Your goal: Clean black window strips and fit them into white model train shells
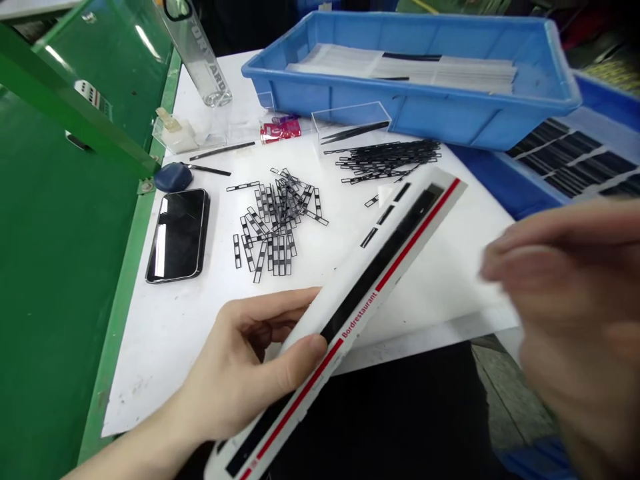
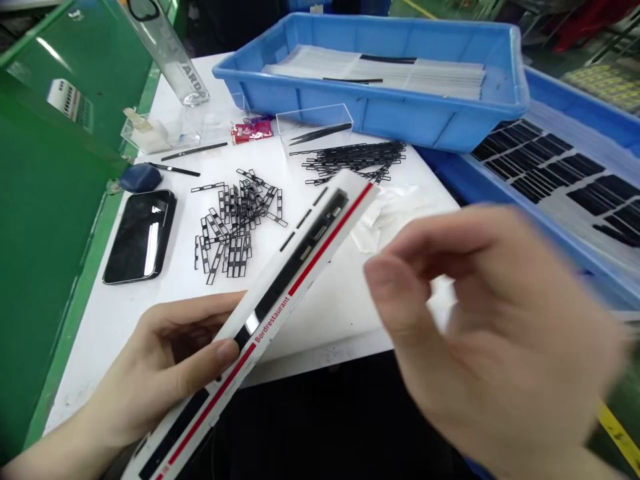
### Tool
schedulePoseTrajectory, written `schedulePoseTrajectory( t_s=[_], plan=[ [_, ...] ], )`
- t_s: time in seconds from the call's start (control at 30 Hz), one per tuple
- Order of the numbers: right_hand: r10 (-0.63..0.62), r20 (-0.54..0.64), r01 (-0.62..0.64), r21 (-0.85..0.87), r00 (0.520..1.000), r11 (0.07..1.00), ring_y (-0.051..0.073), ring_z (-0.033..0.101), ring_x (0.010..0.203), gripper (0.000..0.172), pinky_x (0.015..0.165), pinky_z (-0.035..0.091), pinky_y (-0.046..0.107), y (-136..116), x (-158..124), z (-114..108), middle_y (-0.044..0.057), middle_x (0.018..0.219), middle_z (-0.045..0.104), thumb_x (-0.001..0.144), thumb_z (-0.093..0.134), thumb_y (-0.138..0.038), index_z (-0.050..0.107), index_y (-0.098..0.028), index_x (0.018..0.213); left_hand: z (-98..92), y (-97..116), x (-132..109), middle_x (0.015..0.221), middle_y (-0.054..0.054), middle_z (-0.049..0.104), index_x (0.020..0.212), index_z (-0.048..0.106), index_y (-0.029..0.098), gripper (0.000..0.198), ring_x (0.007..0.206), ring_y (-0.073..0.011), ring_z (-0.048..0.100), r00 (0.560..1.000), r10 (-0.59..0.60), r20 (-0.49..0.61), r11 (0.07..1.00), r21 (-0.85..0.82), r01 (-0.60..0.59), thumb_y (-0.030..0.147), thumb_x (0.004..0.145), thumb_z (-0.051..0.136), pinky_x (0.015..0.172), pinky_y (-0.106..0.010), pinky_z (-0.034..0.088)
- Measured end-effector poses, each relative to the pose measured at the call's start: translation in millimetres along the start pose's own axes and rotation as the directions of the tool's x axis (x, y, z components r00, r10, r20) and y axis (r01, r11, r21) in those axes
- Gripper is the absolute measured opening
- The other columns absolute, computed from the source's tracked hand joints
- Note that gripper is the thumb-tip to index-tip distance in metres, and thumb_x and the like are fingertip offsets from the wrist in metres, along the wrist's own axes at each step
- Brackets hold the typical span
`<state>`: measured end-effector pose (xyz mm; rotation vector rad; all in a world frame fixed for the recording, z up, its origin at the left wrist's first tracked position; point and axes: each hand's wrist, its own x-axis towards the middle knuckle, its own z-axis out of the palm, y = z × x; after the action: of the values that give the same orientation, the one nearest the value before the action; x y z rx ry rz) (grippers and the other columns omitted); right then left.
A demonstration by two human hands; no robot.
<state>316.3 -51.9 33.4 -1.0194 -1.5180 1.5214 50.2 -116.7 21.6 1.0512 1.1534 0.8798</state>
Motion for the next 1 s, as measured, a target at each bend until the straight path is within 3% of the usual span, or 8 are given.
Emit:
schedulePoseTrajectory(
  t_s=[0.17, 0.3, 0.47, 0.67, 0.83, 1.0],
  plan=[
    [0.056, -0.059, -0.047, 0.15, 0.997, 0.988, 0.028, 0.075, 0.099, 0.046, 0.084, 0.064, 0.037, 7.7, -5.4, 57.4, 0.007, 0.096, 0.077, 0.082, 0.084, -0.042, 0.069, -0.026, 0.122, 24.9, -9.1, -3.1, 0.114, 0.002, 0.081, 0.122, 0.079, 0.034, 0.035, 0.104, -0.0182, 0.078, 0.982, 0.125, -0.141, 0.991, -0.032, -0.13, 0.019, 0.09, 0.078, 0.092, -0.019, 0.061],
    [0.14, -0.01, -0.128, 0.34, 0.99, 0.932, 0.024, 0.075, 0.097, 0.029, 0.085, 0.064, 0.035, 14.8, -13.1, 79.7, 0.006, 0.106, 0.076, 0.091, 0.077, -0.034, 0.068, -0.026, 0.118, 31.8, -17.7, -4.3, 0.12, 0.002, 0.08, 0.127, 0.076, 0.033, 0.039, 0.097, -0.0151, 0.077, 0.962, 0.199, -0.189, 0.98, 0.052, -0.192, 0.019, 0.091, 0.079, 0.092, -0.02, 0.061],
    [0.183, 0.014, -0.173, 0.392, 0.983, 0.903, 0.016, 0.073, 0.08, 0.009, 0.084, 0.064, 0.032, 19.0, -16.9, 79.7, 0.002, 0.099, 0.076, 0.097, 0.071, -0.028, 0.068, -0.027, 0.105, 32.4, -25.5, -5.5, 0.127, 0.001, 0.077, 0.133, 0.073, 0.028, 0.042, 0.109, -0.017, 0.075, 0.942, 0.256, -0.216, 0.965, 0.111, -0.236, 0.019, 0.093, 0.077, 0.102, -0.023, 0.058],
    [0.144, -0.03, -0.118, 0.428, 0.989, 0.896, 0.023, 0.076, 0.095, 0.015, 0.08, 0.065, 0.03, 20.4, -6.3, 78.1, 0.004, 0.11, 0.077, 0.09, 0.079, -0.027, 0.072, -0.024, 0.104, 31.1, -32.4, -3.2, 0.126, 0.0, 0.078, 0.134, 0.072, 0.025, 0.044, 0.116, -0.0206, 0.073, 0.932, 0.285, -0.225, 0.957, 0.123, -0.263, 0.018, 0.091, 0.078, 0.102, -0.025, 0.059],
    [0.122, -0.04, -0.093, 0.433, 0.992, 0.897, 0.023, 0.077, 0.091, 0.012, 0.077, 0.066, 0.03, 22.8, -0.6, 75.5, 0.003, 0.105, 0.079, 0.086, 0.083, -0.025, 0.073, -0.024, 0.093, 29.7, -34.1, -5.9, 0.131, 0.001, 0.075, 0.138, 0.069, 0.027, 0.047, 0.12, -0.0215, 0.071, 0.924, 0.315, -0.216, 0.944, 0.171, -0.282, 0.017, 0.092, 0.076, 0.104, -0.025, 0.058],
    [0.037, -0.07, -0.005, 0.407, 0.997, 0.914, 0.023, 0.076, 0.099, 0.016, 0.089, 0.064, 0.033, 23.3, 4.9, 71.3, 0.003, 0.104, 0.079, 0.085, 0.084, -0.024, 0.077, -0.024, 0.099, 27.5, -36.3, -6.9, 0.133, -0.001, 0.074, 0.137, 0.07, 0.026, 0.047, 0.122, -0.0252, 0.071, 0.913, 0.345, -0.219, 0.93, 0.211, -0.301, 0.018, 0.091, 0.077, 0.098, -0.026, 0.061]
  ],
)
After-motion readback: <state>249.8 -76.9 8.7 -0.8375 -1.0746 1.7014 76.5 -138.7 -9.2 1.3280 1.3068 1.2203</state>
